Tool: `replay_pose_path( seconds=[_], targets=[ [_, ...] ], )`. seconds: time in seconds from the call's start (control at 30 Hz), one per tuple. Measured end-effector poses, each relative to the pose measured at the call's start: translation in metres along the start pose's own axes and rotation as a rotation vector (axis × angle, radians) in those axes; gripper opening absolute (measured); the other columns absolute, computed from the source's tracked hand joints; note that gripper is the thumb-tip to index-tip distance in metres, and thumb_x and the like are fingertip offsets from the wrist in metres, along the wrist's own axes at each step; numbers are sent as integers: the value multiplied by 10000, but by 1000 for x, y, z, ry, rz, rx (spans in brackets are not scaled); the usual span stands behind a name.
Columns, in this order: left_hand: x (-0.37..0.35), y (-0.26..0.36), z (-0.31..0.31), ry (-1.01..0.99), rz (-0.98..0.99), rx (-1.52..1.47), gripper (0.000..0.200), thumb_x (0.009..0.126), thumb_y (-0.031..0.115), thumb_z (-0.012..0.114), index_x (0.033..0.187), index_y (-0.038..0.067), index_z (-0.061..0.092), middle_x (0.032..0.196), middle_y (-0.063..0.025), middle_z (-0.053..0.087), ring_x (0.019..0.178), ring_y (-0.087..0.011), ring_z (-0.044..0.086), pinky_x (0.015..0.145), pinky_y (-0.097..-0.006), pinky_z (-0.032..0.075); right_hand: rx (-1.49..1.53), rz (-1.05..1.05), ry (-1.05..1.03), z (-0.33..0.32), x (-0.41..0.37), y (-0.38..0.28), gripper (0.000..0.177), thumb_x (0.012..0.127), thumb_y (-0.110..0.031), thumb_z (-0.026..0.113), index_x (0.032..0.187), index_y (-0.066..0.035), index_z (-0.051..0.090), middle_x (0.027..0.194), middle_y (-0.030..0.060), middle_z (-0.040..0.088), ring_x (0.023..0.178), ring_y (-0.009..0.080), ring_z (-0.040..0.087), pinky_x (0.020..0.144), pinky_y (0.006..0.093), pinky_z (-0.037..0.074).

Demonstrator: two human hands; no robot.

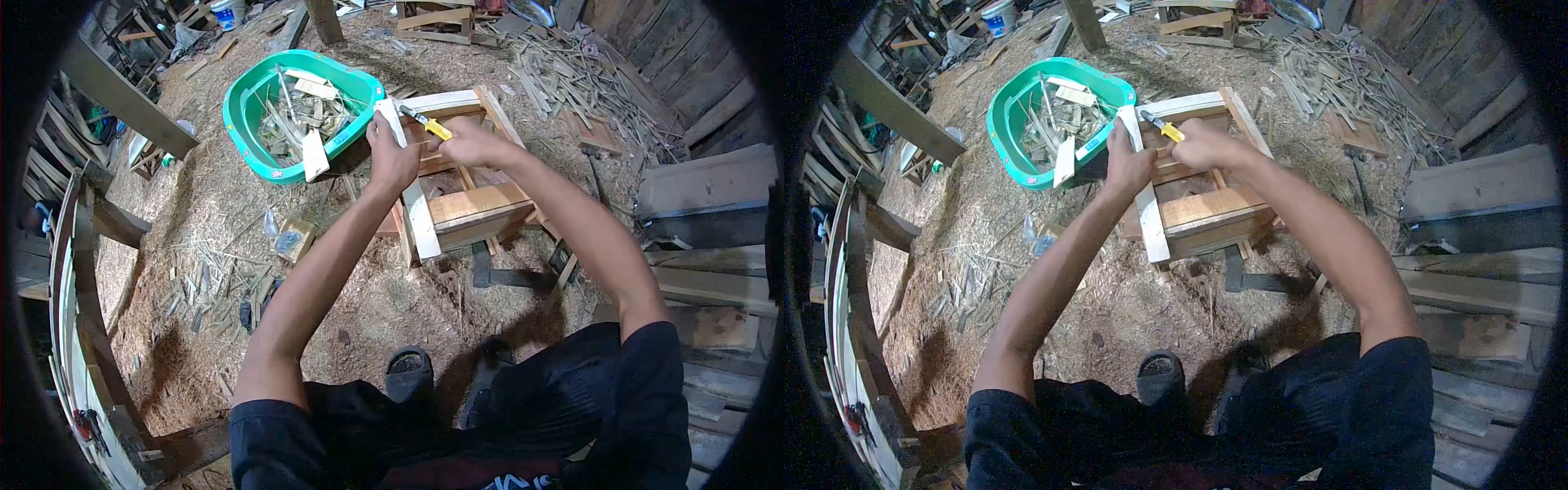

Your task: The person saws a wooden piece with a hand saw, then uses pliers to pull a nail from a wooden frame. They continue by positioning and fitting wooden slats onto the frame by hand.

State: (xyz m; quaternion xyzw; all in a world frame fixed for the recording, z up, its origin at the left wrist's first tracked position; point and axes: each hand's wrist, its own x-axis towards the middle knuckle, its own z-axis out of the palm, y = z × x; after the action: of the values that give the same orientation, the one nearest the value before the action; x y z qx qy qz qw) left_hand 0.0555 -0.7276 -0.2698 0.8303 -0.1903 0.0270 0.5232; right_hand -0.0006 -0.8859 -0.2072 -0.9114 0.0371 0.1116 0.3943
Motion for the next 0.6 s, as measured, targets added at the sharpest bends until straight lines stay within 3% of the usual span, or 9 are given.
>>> replay_pose_path(
  seconds=[0.03,0.17,0.2,0.3,0.33,0.43,0.47,0.57,0.6],
  targets=[
    [-2,2,-1,-6,18,17,930,734,53,596,1474,-76,47,1403,-329,243,1329,-450,300,1126,-421,274,150,-7,-23,-6,-4,1,272,718,-19,501,935,-4,666,599,57,557,520,216,546,523,341,448],
    [-9,13,-10,-29,22,-16,919,730,32,595,1476,-87,71,1404,-318,256,1338,-438,294,1132,-409,270,1102,92,-223,-4,-13,11,276,757,-49,461,1012,-64,566,905,92,593,612,148,533,516,283,438],
    [-5,12,-9,-26,-2,-35,922,725,36,601,1475,-91,80,1406,-317,258,1340,-434,294,1134,-405,268,1239,-18,-261,-1,-16,15,293,764,-26,420,1038,-59,518,1059,121,574,717,191,594,589,340,525],
    [1,4,-3,-11,-10,11,929,713,52,617,1470,-104,101,1411,-316,261,1343,-427,301,1138,-395,265,1101,-119,-301,-30,6,10,283,753,14,409,1012,-24,517,1069,131,582,816,239,638,717,438,577],
    [5,3,-4,-6,4,52,932,709,58,622,1468,-108,107,1414,-317,261,1343,-425,305,1139,-391,264,1120,-153,-215,-37,-4,-6,358,758,29,406,1097,29,519,1073,144,588,959,263,639,847,483,566],
    [4,6,-6,-29,-6,38,945,708,84,627,1466,-118,99,1424,-320,256,1342,-424,316,1142,-388,263,908,-184,15,-40,-19,-25,442,763,28,432,1189,42,551,1042,130,581,932,210,613,878,432,555],
    [4,8,-7,-18,-30,15,940,709,97,633,1459,-129,114,1411,-329,280,1326,-429,340,1136,-388,280,724,-184,20,-40,-18,-16,473,758,14,471,1214,25,596,1008,95,583,875,171,573,868,372,543],
    [21,-8,-7,-127,-27,39,932,708,108,641,1454,-132,135,1391,-333,314,1311,-438,362,1127,-392,300,472,-138,111,-29,-20,4,437,756,0,499,1171,13,636,956,65,579,818,142,539,804,336,522],
    [19,-5,-6,-73,-1,84,928,710,120,659,1446,-139,154,1369,-333,349,1289,-438,390,1114,-389,322,474,-107,139,-25,-28,4,405,763,-6,500,1143,22,638,899,53,579,785,134,542,732,296,477]
  ],
)
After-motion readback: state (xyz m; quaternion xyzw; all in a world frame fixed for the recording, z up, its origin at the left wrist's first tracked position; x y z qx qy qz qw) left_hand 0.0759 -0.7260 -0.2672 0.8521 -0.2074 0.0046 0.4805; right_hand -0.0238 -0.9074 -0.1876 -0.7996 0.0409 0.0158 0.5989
